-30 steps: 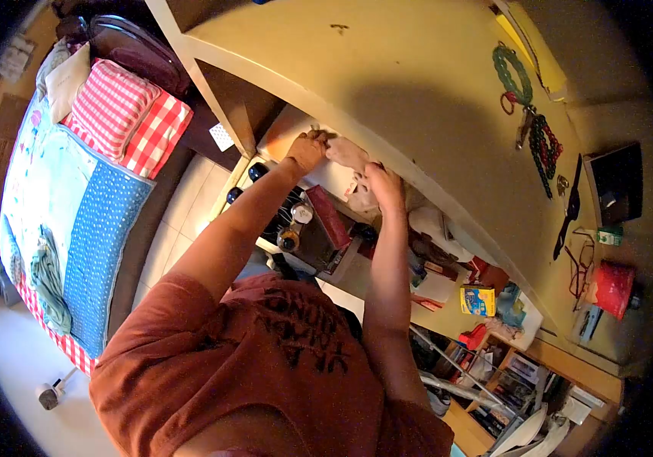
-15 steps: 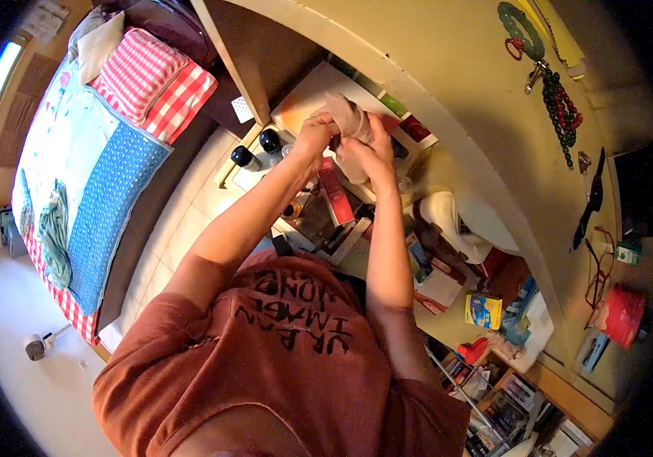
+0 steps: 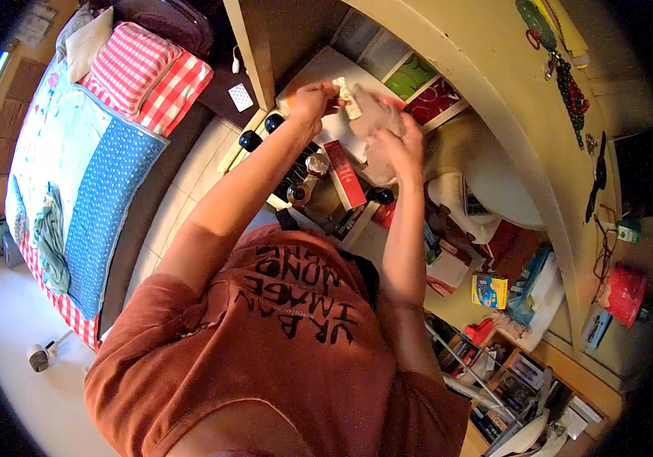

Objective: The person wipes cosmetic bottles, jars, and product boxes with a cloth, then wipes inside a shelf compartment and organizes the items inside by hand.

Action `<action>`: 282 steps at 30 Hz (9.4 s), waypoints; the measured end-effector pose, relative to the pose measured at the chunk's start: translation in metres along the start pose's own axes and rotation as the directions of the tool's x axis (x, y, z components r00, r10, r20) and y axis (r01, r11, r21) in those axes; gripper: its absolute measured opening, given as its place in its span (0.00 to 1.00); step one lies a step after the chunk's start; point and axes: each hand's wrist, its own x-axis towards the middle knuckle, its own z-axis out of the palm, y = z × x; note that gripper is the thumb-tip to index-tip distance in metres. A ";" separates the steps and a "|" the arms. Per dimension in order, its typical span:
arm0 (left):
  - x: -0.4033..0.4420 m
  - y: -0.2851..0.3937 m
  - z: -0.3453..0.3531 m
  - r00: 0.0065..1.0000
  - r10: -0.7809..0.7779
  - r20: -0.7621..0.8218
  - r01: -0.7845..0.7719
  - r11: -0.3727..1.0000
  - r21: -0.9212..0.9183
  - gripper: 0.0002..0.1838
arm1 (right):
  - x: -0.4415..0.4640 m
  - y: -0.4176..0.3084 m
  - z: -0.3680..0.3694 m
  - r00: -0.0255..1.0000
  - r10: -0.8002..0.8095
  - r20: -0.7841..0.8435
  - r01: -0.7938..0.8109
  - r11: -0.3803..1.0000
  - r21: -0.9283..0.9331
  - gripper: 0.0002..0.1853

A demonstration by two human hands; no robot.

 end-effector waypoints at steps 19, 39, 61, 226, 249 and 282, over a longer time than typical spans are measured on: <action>0.003 -0.052 0.028 0.944 -0.292 0.155 -0.219 -0.200 0.955 0.34 | 0.137 -0.018 -0.042 0.692 -0.646 0.322 0.530 0.151 -0.835 0.26; 0.053 -0.060 0.015 0.995 0.087 -0.042 0.051 -0.098 0.994 0.33 | 0.214 0.095 -0.060 0.562 -0.269 0.782 0.453 -0.692 -0.563 0.24; 0.039 -0.056 -0.001 0.995 0.058 0.078 -0.061 -0.250 0.966 0.33 | 0.278 0.040 0.044 0.635 -0.284 0.718 0.471 -0.595 -0.652 0.33; 0.041 -0.056 -0.013 0.983 -0.108 0.147 -0.178 -0.389 0.904 0.44 | 0.196 0.144 -0.106 0.684 -0.407 0.605 0.552 -0.254 -0.794 0.20; 0.035 -0.053 -0.004 0.988 -0.106 0.115 -0.149 -0.426 0.892 0.44 | 0.267 0.082 0.050 0.536 -0.269 0.800 0.810 -0.105 -0.578 0.31; 0.039 -0.056 -0.001 0.991 -0.100 0.092 -0.125 -0.397 0.909 0.36 | 0.207 0.092 -0.040 0.811 0.123 0.572 0.536 0.235 -0.811 0.36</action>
